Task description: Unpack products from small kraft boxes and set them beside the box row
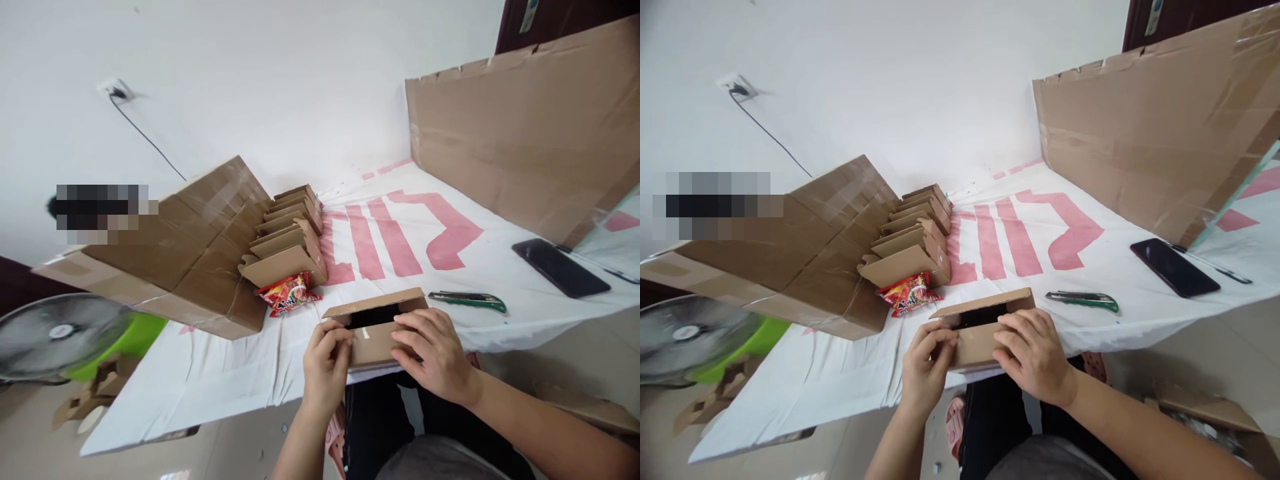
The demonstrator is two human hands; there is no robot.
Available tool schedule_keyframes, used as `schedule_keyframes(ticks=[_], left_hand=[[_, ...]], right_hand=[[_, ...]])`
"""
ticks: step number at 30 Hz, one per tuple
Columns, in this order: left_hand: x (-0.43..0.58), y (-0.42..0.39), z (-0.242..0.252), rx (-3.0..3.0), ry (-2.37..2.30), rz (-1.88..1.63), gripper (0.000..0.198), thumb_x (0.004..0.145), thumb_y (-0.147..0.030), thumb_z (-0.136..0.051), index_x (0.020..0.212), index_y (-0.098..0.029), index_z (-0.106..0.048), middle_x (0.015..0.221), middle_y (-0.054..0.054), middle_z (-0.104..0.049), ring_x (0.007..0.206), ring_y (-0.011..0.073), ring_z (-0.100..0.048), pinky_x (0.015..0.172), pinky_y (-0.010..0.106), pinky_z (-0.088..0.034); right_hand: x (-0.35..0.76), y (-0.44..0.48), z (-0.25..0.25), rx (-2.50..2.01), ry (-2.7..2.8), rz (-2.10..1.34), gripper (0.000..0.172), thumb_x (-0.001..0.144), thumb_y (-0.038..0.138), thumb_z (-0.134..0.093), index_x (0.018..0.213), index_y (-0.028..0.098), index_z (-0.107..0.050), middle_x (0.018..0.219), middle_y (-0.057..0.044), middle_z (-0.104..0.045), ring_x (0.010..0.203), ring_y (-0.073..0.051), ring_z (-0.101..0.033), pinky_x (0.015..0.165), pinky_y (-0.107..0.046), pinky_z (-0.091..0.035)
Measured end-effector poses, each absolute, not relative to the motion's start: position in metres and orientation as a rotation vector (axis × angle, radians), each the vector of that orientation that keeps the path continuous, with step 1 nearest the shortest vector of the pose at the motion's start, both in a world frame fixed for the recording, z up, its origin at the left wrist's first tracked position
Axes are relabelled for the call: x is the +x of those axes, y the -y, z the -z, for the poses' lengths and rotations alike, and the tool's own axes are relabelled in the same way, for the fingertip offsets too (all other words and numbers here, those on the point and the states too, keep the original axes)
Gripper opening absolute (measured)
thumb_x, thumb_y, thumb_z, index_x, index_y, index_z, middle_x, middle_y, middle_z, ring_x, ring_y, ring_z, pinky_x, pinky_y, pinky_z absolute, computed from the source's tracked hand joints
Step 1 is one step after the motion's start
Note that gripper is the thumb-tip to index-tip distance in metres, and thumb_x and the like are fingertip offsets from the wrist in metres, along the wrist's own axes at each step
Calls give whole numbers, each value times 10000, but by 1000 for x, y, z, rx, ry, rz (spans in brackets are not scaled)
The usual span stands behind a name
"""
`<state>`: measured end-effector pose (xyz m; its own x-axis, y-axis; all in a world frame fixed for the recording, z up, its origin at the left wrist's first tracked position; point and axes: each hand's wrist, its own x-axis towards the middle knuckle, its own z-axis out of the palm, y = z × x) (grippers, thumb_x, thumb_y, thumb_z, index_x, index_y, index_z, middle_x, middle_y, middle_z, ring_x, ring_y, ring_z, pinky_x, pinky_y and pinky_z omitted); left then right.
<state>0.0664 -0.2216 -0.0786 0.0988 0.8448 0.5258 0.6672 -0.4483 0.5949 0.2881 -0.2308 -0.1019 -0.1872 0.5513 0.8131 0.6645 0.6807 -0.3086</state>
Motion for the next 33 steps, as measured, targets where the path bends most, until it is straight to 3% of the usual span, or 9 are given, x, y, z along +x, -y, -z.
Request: schedule_keyframes(ticks=[3, 7, 11, 14, 18, 23, 28, 31, 33], left_hand=[[59, 216, 78, 1905, -1665, -1311, 97, 872, -259, -551, 843, -206, -627, 816, 25, -650, 783, 170, -622, 723, 301, -505], [49, 217, 81, 1687, -1690, -1443, 136, 870, -323, -576, 884, -195, -622, 830, 29, -644, 789, 167, -618, 731, 295, -493], [57, 235, 76, 1856, -1558, -1613, 46, 875, -241, -593, 903, -211, -612, 905, 32, -612, 889, 168, -591, 789, 297, -472], [74, 254, 70, 2074, -1351, -1508, 84, 874, -145, -576, 898, -224, -593, 855, 14, -588, 842, 158, -571, 755, 291, -462], [95, 271, 69, 2154, -1119, -1243, 141, 885, -101, -536, 924, -230, -576, 811, 11, -584, 784, 157, -556, 690, 289, -457], [104, 274, 80, 2169, -1004, -1079, 226, 887, -69, -514, 1021, -240, -577, 842, 21, -605, 793, 154, -570, 692, 288, -478], [84, 265, 82, 2256, -1122, -1346, 281, 867, -43, -516, 1078, -223, -557, 887, 36, -591, 833, 157, -578, 708, 286, -492], [65, 251, 73, 2252, -1403, -1514, 202, 874, -84, -544, 1008, -227, -592, 898, 36, -577, 860, 168, -567, 732, 299, -480], [57, 239, 66, 2312, -1582, -1503, 225, 883, -126, -559, 1078, -231, -598, 1006, 61, -587, 960, 191, -566, 814, 336, -479]], right_hand=[[289, 231, 103, -948, 1856, 132, 98, 841, 174, -643, 934, 205, -645, 1032, -71, -693, 972, -238, -585, 868, -432, -455], [289, 229, 104, -955, 1858, 126, 90, 847, 180, -633, 930, 212, -647, 1037, -66, -696, 977, -233, -588, 882, -432, -455], [288, 231, 99, -1020, 1899, 143, 108, 869, 198, -620, 972, 201, -653, 1142, -91, -682, 1097, -283, -564, 977, -516, -392], [285, 239, 87, -990, 1899, 159, 155, 873, 218, -642, 1025, 192, -650, 1201, -111, -662, 1192, -312, -521, 1033, -554, -348], [282, 251, 72, -728, 1936, -62, 129, 892, 183, -628, 1021, 182, -626, 936, -51, -706, 947, -197, -612, 863, -371, -490], [297, 259, 75, -695, 1905, -263, 161, 911, 72, -513, 828, 195, -576, 720, -8, -627, 709, -151, -571, 655, -295, -471], [333, 279, 134, -973, 1944, -489, 162, 904, 105, -499, 803, 212, -564, 725, -14, -626, 677, -157, -603, 614, -267, -502], [358, 302, 212, -1245, 2016, -600, 177, 805, 73, -528, 735, 227, -580, 672, 11, -650, 598, -173, -636, 539, -260, -489], [374, 318, 270, -1481, 2034, -634, 231, 730, 23, -502, 667, 229, -585, 645, 2, -670, 570, -201, -650, 538, -290, -464]])
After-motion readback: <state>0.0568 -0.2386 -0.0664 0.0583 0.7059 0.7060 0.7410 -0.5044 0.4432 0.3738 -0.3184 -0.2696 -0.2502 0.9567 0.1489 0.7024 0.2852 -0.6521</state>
